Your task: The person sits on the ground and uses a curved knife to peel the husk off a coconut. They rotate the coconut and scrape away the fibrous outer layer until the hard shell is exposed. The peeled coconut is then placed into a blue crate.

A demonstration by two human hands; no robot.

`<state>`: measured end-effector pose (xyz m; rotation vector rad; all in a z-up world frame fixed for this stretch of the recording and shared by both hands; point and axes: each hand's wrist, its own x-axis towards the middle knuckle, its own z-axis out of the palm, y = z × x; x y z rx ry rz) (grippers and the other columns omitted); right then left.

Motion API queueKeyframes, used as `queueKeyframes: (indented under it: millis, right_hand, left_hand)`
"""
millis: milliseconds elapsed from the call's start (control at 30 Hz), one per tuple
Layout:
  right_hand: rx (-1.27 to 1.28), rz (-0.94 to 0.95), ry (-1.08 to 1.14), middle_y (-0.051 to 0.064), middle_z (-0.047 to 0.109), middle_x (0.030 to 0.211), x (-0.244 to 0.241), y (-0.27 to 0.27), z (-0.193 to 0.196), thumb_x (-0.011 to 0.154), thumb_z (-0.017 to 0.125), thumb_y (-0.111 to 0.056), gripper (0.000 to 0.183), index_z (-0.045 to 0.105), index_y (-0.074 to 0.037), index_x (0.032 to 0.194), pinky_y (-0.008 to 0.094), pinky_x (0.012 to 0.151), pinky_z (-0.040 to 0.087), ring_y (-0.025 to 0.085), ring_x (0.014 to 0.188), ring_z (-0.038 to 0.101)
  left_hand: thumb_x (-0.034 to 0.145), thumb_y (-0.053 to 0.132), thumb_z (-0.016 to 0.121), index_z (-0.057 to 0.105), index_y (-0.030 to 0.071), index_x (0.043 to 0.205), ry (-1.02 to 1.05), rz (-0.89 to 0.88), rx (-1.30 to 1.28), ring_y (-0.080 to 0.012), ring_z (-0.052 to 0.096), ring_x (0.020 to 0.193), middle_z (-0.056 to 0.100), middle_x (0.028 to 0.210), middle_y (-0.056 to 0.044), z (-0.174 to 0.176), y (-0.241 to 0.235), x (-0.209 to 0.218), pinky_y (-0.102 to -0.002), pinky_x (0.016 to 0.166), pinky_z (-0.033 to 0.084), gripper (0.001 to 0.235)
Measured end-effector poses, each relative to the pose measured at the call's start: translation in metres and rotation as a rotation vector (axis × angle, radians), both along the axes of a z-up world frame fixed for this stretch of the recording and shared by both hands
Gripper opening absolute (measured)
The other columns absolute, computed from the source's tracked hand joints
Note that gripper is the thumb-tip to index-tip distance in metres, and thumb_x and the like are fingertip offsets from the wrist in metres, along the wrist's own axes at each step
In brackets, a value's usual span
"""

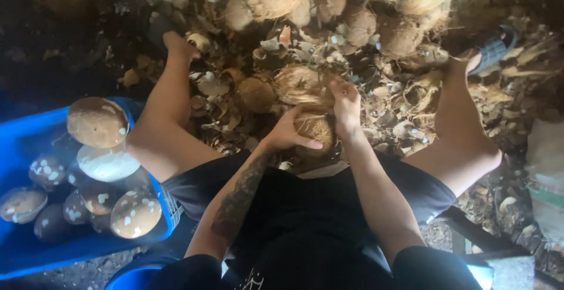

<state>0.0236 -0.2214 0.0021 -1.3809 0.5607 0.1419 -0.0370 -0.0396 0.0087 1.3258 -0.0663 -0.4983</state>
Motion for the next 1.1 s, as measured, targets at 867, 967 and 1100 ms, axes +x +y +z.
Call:
queueKeyframes:
  millis: [867,967,1100]
  right_hand:
    - [-0.853,-0.857,-0.148,0.019,0.050,0.157,0.119,-0.367,-0.205,0.120,0.055,-0.026,0.057,0.022,-0.020,0.165,0.054,0.122,0.055,0.039,0.146,0.058]
    - [-0.841,-0.615,0.029,0.025,0.047,0.156,0.104,-0.327,-0.162,0.111,0.067,-0.030,0.069,0.023,-0.011,0.161,0.054,0.123,0.047,0.042,0.148,0.052]
    - [-0.792,-0.266,0.272,0.034,0.044,0.155,0.051,-0.261,-0.108,0.099,0.086,-0.035,0.090,0.025,0.003,0.154,0.055,0.126,0.035,0.046,0.150,0.043]
  left_hand:
    - [0.065,0.041,0.094,0.053,0.009,0.145,0.118,0.377,-0.215,-0.0403,0.068,0.116,0.068,0.129,-0.023,0.042,-0.029,0.032,-0.057,0.112,0.044,0.096]
    - [0.068,0.025,0.104,0.043,0.009,0.154,-0.009,0.275,0.302,-0.0294,0.068,0.111,0.061,0.136,-0.016,-0.020,0.001,0.039,-0.046,0.116,0.044,0.107]
    - [0.049,0.043,0.109,0.058,0.009,0.139,-0.359,0.122,0.722,-0.0392,0.061,0.125,0.061,0.127,-0.018,0.011,-0.003,0.087,-0.052,0.116,0.037,0.109]
